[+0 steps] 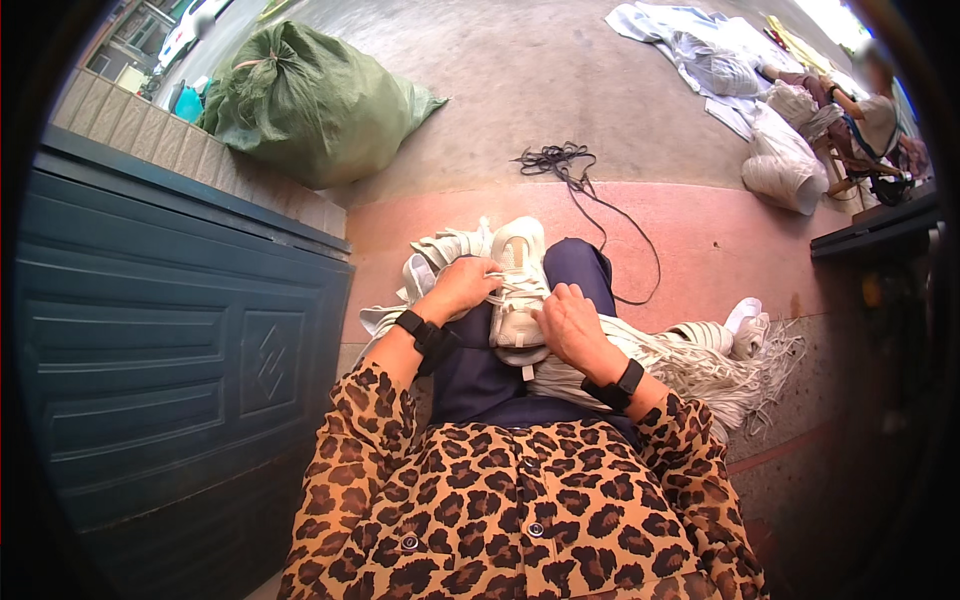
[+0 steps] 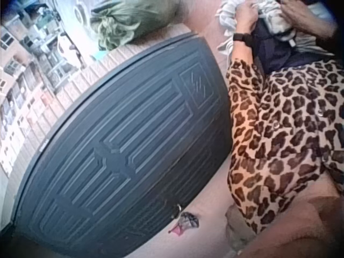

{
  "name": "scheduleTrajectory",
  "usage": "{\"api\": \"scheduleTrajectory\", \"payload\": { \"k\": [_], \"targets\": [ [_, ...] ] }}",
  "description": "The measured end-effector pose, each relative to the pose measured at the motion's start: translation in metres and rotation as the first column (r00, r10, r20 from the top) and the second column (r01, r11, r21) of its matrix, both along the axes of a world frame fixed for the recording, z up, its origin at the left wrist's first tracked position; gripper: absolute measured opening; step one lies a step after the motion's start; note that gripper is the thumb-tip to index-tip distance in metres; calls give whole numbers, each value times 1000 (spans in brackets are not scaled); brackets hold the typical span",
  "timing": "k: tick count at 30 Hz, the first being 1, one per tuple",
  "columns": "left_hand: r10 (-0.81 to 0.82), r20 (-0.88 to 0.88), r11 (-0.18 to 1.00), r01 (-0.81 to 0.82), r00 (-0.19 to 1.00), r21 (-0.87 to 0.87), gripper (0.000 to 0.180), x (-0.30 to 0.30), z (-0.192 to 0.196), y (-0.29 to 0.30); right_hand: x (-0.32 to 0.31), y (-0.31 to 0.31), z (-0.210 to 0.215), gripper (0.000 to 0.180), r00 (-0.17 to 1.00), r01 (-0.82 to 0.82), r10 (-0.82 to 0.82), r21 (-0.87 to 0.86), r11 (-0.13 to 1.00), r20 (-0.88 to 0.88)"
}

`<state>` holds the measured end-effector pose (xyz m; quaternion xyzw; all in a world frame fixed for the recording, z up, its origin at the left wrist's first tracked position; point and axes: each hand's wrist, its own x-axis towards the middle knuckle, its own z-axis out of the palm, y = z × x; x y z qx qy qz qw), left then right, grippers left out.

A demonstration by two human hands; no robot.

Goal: Lacing up several pairs of white athletic shoes in a factory environment.

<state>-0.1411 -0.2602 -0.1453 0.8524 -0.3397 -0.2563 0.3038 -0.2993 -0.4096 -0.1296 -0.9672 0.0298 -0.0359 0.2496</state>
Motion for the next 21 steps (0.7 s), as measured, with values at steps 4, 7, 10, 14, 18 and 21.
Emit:
{"api": "scheduleTrajectory", "payload": {
  "k": [4, 7, 10, 14, 18, 21],
  "targets": [
    [-73, -102, 956, 99, 992, 275, 26, 8, 6, -3, 0, -3, 0, 23, 1000, -14, 15, 13, 1000, -25],
    [-56, -189, 966, 101, 980, 237, 22, 13, 23, 0, -2, -9, -4, 24, 999, -35, 33, 84, 996, 30],
    [221, -768, 975, -113, 602, 192, 20, 20, 38, 12, -19, -36, -7, 22, 997, 8, 34, 560, 828, -63],
    [180, -960, 944, -312, 215, 107, 20, 10, 37, 27, -84, -119, 6, 11, 967, 184, -170, 981, -66, -192],
    [176, -972, 923, -370, 154, 108, 21, 3, 24, 27, -158, -192, 26, 14, 786, -324, -604, 743, -585, -133],
    [151, -978, 939, -328, 140, 98, 21, -1, 17, 20, -190, -215, 26, 10, 690, -422, -711, 721, -550, -138]
  ]
}}
